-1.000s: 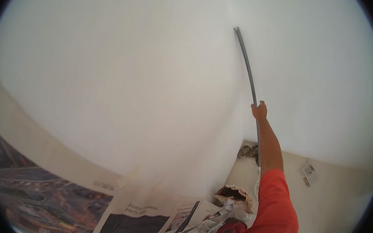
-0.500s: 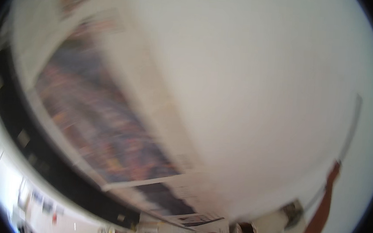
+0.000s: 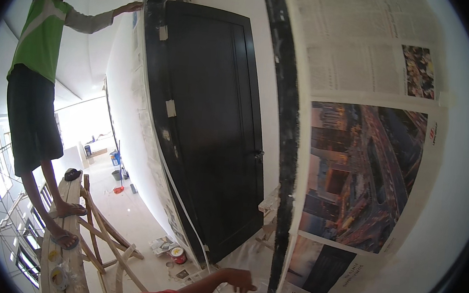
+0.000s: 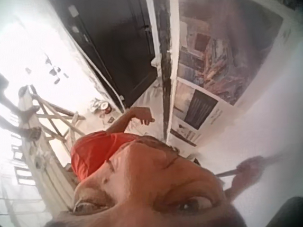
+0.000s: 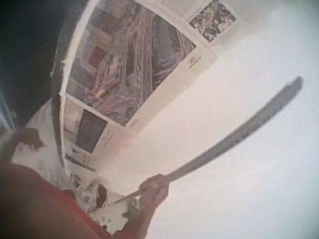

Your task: The person holds a spool of white electrical conduit and walks through a room under construction. They hand the conduit to another person standing on a wooden scaffold, who then positions the conduit along the wall near the ceiling.

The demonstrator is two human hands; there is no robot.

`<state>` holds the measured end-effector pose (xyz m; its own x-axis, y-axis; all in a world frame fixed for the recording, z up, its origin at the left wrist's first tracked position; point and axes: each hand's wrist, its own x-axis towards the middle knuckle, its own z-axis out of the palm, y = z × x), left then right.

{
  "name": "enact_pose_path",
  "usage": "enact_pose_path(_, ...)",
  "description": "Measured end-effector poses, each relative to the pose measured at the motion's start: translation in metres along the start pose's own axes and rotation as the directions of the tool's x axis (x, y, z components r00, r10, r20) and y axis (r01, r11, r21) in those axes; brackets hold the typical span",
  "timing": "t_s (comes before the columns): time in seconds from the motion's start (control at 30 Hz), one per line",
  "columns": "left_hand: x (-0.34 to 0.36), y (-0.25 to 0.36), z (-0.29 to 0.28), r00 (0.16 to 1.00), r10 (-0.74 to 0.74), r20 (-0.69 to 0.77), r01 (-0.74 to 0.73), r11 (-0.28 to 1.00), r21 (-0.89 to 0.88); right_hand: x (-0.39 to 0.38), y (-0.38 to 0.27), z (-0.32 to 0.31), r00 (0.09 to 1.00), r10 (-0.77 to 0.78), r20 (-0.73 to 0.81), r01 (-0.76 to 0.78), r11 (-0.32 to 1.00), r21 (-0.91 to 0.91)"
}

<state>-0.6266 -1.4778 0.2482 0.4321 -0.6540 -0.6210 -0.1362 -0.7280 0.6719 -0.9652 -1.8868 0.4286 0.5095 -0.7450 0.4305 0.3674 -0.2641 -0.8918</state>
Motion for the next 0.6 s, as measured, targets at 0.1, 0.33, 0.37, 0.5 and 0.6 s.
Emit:
enact_pose_path(0.1,-0.055,0.06,-0.009,0.883,0.469,0.02,-0.468,0.883,-0.019,-0.017,-0.052,0.09,0.902,-0.009,0.431,0.02,1.0,-0.021)
enact_pose_path(0.33,-0.126,0.127,0.039,0.165,0.95,-0.266,-0.95,0.225,0.216,-0.04,-0.137,0.262,0.491,-0.193,0.849,0.306,0.951,0.039)
enact_pose_path(0.37,-0.127,0.126,0.047,0.137,0.937,-0.322,-0.946,0.22,0.236,-0.035,-0.151,0.276,0.412,-0.064,0.909,0.226,0.974,-0.033)
enact_pose_path(0.5,-0.119,0.106,0.062,0.172,0.807,-0.565,-0.928,0.325,0.18,-0.023,-0.204,0.368,0.293,-0.261,0.92,0.134,0.964,0.231)
enact_pose_path(0.6,-0.117,0.086,0.063,0.168,0.683,-0.71,-0.923,0.362,0.13,-0.024,-0.246,0.425,0.305,-0.392,0.868,0.155,0.92,0.361)
